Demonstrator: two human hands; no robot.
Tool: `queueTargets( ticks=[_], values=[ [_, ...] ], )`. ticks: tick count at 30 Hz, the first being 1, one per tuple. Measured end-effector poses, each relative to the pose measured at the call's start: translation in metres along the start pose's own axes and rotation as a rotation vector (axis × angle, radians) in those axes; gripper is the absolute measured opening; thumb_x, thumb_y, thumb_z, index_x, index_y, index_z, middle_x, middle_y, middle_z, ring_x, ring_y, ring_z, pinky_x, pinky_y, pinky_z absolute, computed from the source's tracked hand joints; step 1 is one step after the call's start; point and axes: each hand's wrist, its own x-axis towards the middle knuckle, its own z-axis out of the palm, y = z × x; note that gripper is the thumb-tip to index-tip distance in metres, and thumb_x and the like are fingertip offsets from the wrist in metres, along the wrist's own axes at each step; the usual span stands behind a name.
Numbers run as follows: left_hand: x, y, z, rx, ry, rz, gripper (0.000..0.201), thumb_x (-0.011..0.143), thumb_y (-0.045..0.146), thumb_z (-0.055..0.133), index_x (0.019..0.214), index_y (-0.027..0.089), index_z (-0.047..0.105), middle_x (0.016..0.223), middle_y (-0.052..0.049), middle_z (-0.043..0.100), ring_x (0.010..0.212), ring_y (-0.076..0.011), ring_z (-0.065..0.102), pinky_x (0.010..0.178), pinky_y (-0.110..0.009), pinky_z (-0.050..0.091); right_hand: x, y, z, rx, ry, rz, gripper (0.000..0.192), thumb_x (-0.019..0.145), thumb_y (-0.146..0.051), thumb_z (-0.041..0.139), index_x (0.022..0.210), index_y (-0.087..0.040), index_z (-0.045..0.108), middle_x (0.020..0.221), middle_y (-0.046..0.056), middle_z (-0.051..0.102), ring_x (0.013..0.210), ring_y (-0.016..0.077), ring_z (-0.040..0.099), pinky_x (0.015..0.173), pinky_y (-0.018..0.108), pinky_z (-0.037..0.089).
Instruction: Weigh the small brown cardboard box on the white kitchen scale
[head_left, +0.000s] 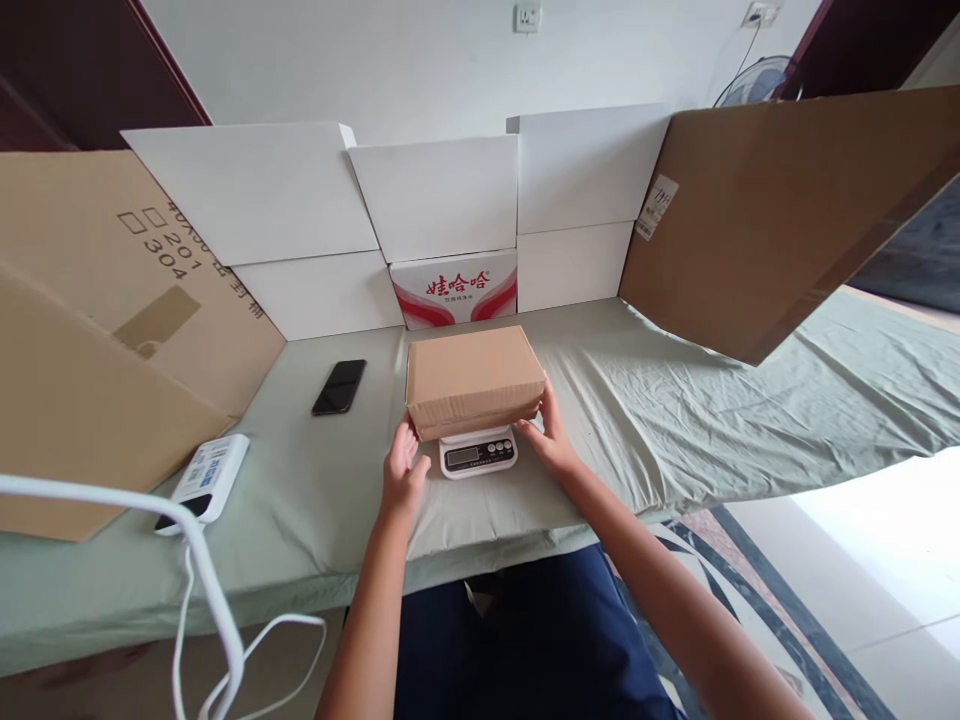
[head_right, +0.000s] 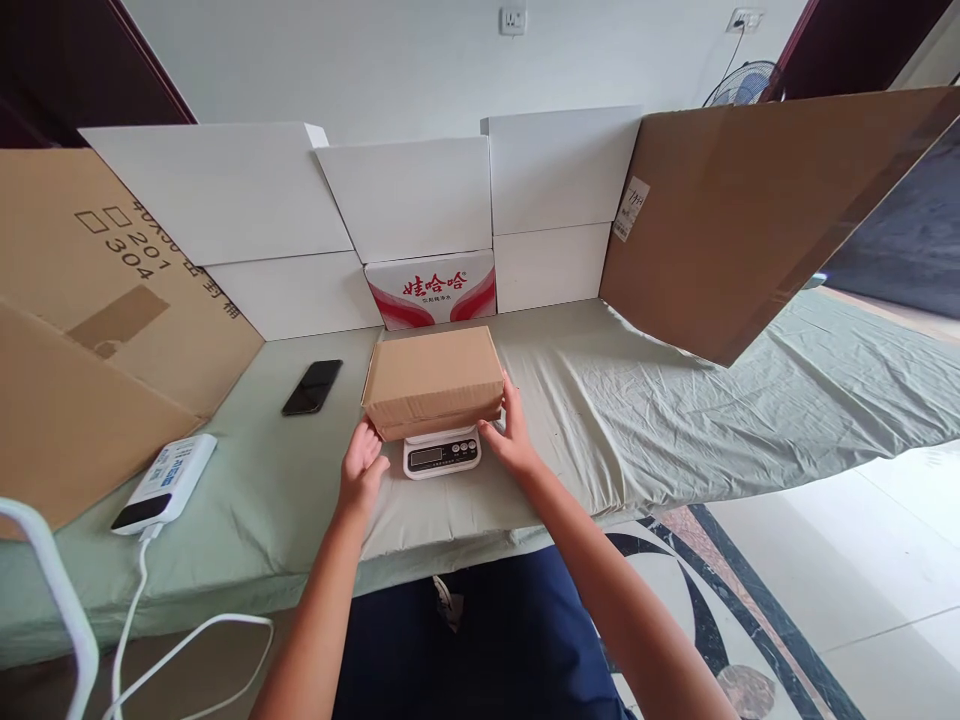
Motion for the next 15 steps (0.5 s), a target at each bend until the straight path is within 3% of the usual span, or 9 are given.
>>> queueTargets(
  ticks=[15],
  values=[
    [0.0004,-0.005,-0.0006,0.006,0.007,0.059,0.091,0.068,0.017,0.065,0.157,0.018,0.047,0.163,-0.017,0.047,0.155,-0.0379,0.039,0.129,-0.055,0.028,-0.0014,0.0052,0.002,0.012,0.036,-0.016,0.088,0.095,-0.063,0.061,0.167,-0.044,0.014,0.173,0.004,0.026,0.158,0.0348,0.03,0.127,0.059,0.033]
  ],
)
